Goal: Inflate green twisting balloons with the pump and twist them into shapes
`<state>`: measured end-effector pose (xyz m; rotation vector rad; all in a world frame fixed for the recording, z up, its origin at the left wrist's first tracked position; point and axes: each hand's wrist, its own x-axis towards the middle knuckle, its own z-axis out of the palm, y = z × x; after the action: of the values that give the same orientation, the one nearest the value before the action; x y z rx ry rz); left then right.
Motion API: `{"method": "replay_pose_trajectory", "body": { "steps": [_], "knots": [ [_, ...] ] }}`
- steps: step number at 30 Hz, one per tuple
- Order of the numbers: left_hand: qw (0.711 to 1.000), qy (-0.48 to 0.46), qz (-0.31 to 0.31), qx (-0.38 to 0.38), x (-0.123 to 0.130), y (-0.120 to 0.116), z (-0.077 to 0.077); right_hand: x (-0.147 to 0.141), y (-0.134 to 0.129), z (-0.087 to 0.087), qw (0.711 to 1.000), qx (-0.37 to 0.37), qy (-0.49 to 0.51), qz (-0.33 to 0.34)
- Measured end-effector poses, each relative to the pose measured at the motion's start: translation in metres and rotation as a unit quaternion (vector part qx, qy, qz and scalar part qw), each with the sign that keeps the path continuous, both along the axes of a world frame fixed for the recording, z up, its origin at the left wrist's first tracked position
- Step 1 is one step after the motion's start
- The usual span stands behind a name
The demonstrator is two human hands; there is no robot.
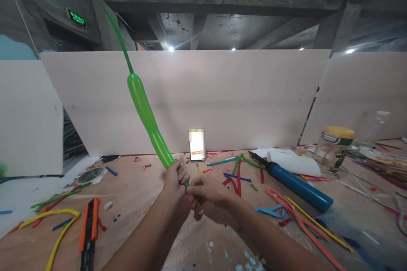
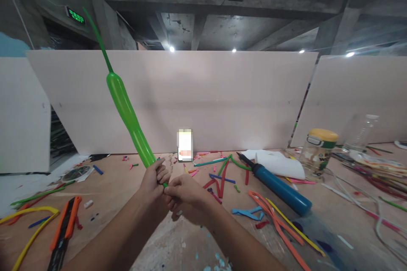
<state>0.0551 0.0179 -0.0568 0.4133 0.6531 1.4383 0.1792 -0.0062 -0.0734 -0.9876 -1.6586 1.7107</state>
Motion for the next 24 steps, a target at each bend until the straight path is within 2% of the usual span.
{"method": "replay_pose_trajectory", "body": {
  "steps": [24],
  "knots": [
    [1.000, -0.001, -0.007, -0.004, -0.0008, -0.0015, 0.0013, -0.0006, 0.0014, -0.0028, 1.000, -0.004, -0.006, 0.009]
  ]
}}
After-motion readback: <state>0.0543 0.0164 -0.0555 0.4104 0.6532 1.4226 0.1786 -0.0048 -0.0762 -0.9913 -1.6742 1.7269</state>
